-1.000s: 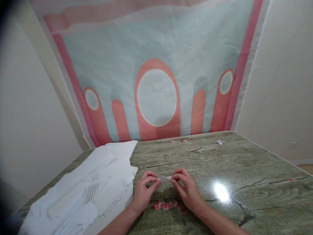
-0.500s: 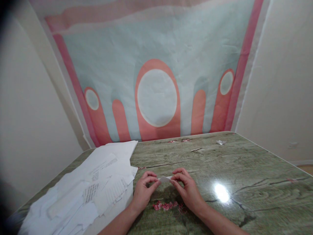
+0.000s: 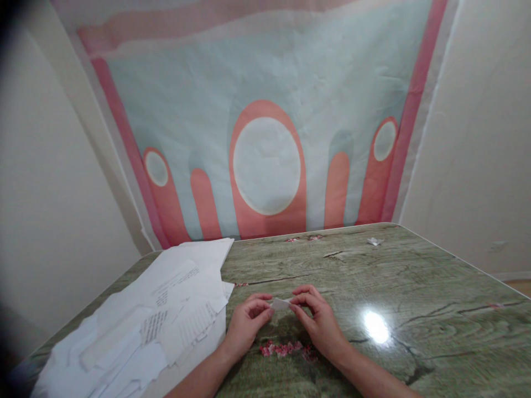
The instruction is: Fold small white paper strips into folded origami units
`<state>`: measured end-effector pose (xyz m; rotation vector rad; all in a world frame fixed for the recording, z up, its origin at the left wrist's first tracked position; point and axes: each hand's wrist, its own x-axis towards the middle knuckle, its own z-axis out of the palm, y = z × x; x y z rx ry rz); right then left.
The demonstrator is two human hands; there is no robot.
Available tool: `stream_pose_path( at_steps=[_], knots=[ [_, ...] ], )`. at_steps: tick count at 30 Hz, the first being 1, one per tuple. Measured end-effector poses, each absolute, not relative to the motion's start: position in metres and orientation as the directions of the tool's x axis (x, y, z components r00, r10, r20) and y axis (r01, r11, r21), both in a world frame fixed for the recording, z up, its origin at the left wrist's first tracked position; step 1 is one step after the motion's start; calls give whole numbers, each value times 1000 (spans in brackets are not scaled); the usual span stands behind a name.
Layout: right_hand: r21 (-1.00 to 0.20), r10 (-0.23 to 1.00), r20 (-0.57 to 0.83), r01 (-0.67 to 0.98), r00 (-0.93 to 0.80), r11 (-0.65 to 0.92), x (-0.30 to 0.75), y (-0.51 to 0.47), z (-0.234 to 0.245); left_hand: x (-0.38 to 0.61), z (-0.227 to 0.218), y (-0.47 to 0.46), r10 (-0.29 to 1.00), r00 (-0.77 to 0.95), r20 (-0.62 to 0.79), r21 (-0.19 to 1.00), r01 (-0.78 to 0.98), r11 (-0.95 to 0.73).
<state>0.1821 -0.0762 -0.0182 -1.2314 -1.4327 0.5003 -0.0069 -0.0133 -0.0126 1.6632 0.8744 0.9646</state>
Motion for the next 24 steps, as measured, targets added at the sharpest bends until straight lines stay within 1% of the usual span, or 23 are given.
stream_pose_path(
  at_steps=[4, 12, 16, 19, 24],
  knots=[
    [-841, 863, 472, 385, 181, 380, 182, -76, -18, -7, -13, -12, 887, 441, 138, 975, 96, -200],
    [-845, 872, 457, 391, 173, 365, 182, -77, -16, -7, -8, -14, 883, 411, 227, 944, 132, -304],
    [-850, 876, 452, 378, 167, 367, 182, -76, -18, -7, -9, -15, 875, 414, 252, 942, 103, -320],
    [-848, 873, 461, 372, 162, 379, 182, -76, -19, -6, -12, -14, 880, 412, 239, 955, 65, -290],
    [-856, 864, 473, 324, 174, 403, 179, -75, -23, -3, -12, -17, 902, 411, 133, 985, 49, -167]
  ],
)
